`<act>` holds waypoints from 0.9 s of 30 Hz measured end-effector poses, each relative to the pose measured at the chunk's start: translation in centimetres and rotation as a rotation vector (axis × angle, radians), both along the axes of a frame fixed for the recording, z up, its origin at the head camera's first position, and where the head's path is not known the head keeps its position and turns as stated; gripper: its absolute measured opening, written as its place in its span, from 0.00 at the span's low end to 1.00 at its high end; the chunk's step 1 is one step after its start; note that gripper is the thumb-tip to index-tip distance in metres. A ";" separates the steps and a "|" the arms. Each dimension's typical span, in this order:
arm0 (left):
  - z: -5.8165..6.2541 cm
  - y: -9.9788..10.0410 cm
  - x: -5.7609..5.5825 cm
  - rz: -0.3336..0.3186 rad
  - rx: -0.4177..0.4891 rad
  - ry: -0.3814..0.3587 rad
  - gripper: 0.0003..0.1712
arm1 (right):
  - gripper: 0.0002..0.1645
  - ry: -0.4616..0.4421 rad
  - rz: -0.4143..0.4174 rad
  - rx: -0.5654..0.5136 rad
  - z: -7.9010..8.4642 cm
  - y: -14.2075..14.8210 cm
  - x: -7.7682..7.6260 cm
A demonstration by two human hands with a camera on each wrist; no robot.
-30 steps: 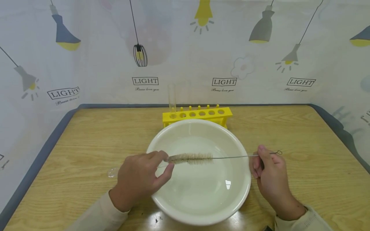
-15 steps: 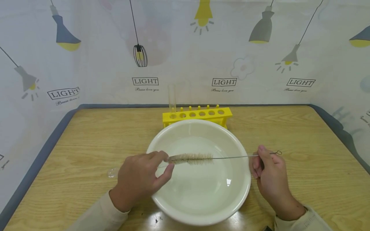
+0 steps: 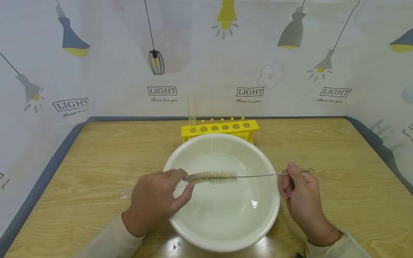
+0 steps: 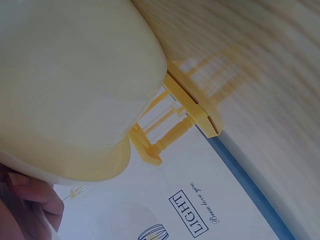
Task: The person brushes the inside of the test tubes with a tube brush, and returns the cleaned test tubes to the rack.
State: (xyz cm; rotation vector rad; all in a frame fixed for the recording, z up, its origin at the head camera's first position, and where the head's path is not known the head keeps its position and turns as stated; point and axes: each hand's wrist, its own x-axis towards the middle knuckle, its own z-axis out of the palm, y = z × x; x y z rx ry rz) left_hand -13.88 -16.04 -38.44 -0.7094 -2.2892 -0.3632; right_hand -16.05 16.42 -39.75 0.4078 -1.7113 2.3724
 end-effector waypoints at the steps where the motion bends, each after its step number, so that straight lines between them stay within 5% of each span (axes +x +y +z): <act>1: 0.0 0.0 0.0 0.000 0.000 -0.001 0.17 | 0.30 0.000 0.001 0.001 0.0 0.0 0.0; 27: 0.0 0.0 0.1 0.008 -0.004 -0.014 0.18 | 0.31 -0.030 -0.066 0.014 -0.1 -0.3 0.2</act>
